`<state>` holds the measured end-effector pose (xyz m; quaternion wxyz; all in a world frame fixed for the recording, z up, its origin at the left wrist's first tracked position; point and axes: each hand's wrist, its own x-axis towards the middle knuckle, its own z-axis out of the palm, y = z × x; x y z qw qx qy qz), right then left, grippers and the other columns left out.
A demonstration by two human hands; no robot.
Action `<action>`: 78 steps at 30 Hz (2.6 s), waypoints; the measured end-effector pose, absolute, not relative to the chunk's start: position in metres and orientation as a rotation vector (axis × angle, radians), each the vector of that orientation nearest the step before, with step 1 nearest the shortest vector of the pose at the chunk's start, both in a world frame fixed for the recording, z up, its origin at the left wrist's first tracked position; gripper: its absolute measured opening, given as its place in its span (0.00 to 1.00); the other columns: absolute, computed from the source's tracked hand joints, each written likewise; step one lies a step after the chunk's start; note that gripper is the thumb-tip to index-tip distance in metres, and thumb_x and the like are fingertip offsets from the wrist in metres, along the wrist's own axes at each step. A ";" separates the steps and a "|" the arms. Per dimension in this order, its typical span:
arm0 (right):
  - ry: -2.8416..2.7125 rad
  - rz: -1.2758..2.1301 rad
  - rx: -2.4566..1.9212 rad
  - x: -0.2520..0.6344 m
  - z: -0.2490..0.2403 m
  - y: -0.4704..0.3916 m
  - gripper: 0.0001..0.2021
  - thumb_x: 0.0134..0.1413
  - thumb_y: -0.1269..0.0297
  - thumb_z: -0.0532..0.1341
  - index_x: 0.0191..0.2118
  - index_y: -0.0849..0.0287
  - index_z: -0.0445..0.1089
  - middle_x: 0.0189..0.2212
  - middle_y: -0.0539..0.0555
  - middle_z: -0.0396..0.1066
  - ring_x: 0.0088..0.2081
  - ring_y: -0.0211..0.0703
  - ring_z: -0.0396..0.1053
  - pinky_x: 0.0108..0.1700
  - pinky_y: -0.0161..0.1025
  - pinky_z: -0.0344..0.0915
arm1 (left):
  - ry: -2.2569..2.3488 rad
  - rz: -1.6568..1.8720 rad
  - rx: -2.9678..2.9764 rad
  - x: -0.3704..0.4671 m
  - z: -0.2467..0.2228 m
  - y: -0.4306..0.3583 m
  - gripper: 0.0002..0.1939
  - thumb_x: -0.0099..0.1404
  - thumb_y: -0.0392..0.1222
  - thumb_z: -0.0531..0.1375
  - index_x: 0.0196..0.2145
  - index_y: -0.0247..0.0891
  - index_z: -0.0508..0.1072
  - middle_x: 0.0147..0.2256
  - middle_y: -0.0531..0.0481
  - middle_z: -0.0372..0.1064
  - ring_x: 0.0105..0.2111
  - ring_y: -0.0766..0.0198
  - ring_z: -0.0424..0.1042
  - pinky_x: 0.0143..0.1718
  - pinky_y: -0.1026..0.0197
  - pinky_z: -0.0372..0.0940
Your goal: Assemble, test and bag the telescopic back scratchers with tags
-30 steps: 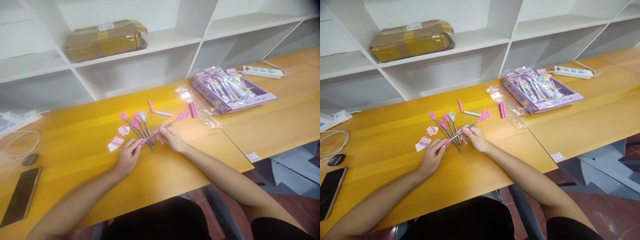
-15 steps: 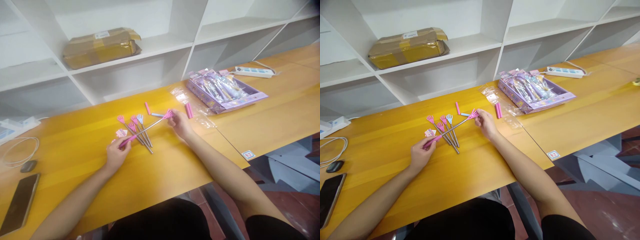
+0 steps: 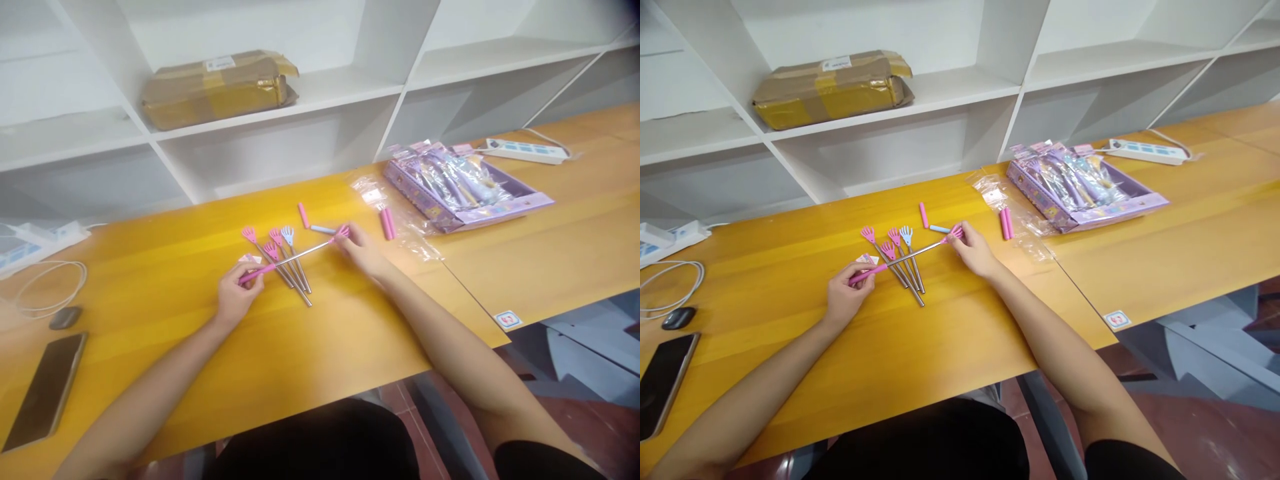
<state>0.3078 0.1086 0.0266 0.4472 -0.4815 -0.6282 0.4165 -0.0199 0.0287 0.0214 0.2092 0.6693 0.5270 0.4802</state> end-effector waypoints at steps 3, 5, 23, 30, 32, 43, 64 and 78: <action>-1.670 0.946 -1.300 0.313 0.029 0.108 0.19 0.65 0.46 0.61 0.31 0.56 0.67 0.26 0.49 0.70 0.29 0.39 0.62 0.34 0.38 0.59 | 1.430 1.350 1.878 -0.020 0.022 0.030 0.06 0.65 0.35 0.66 0.40 0.41 0.82 0.37 0.51 0.76 0.25 0.70 0.64 0.26 0.66 0.61; -1.699 0.925 -1.298 0.315 0.031 0.108 0.16 0.64 0.49 0.60 0.32 0.56 0.69 0.26 0.49 0.69 0.30 0.40 0.62 0.36 0.38 0.59 | 1.402 1.348 1.896 -0.020 0.023 0.030 0.06 0.65 0.35 0.66 0.39 0.41 0.81 0.38 0.50 0.76 0.27 0.69 0.66 0.26 0.66 0.61; -1.784 0.897 -1.258 0.312 0.032 0.099 0.15 0.68 0.50 0.59 0.36 0.55 0.71 0.31 0.52 0.76 0.34 0.45 0.72 0.41 0.40 0.65 | 1.442 1.314 1.906 -0.020 0.019 0.029 0.06 0.62 0.32 0.64 0.37 0.40 0.77 0.35 0.53 0.71 0.26 0.69 0.64 0.27 0.65 0.61; -1.862 0.901 -1.269 0.306 0.026 0.094 0.14 0.68 0.51 0.58 0.37 0.55 0.70 0.32 0.52 0.77 0.35 0.46 0.72 0.42 0.41 0.65 | 1.394 1.267 1.987 -0.017 0.023 0.024 0.08 0.62 0.32 0.65 0.39 0.41 0.77 0.37 0.52 0.73 0.28 0.68 0.67 0.29 0.64 0.64; -1.920 0.921 -1.258 0.301 0.026 0.091 0.13 0.69 0.51 0.58 0.38 0.54 0.70 0.33 0.53 0.77 0.37 0.47 0.72 0.41 0.41 0.66 | 1.393 1.246 2.010 -0.017 0.023 0.022 0.08 0.62 0.32 0.65 0.39 0.41 0.77 0.36 0.53 0.74 0.28 0.68 0.68 0.30 0.64 0.64; -1.968 0.985 -1.214 0.281 0.026 0.068 0.13 0.70 0.50 0.59 0.47 0.53 0.70 0.33 0.53 0.79 0.33 0.47 0.72 0.37 0.42 0.66 | 1.383 1.195 2.093 -0.014 0.023 0.018 0.09 0.63 0.32 0.65 0.41 0.43 0.77 0.35 0.53 0.75 0.29 0.66 0.71 0.31 0.63 0.66; -1.965 0.983 -1.234 0.262 0.021 0.046 0.11 0.70 0.51 0.59 0.48 0.52 0.67 0.30 0.52 0.74 0.30 0.48 0.70 0.34 0.42 0.63 | 1.304 1.136 2.157 -0.010 0.026 0.008 0.12 0.62 0.30 0.64 0.42 0.43 0.78 0.36 0.53 0.77 0.30 0.66 0.72 0.32 0.62 0.67; -2.014 0.977 -1.216 0.258 0.023 0.040 0.11 0.70 0.56 0.57 0.51 0.54 0.67 0.27 0.49 0.73 0.29 0.45 0.70 0.34 0.40 0.63 | 1.207 1.204 2.190 -0.009 0.023 0.005 0.13 0.63 0.30 0.64 0.44 0.43 0.78 0.41 0.50 0.81 0.35 0.64 0.77 0.34 0.63 0.72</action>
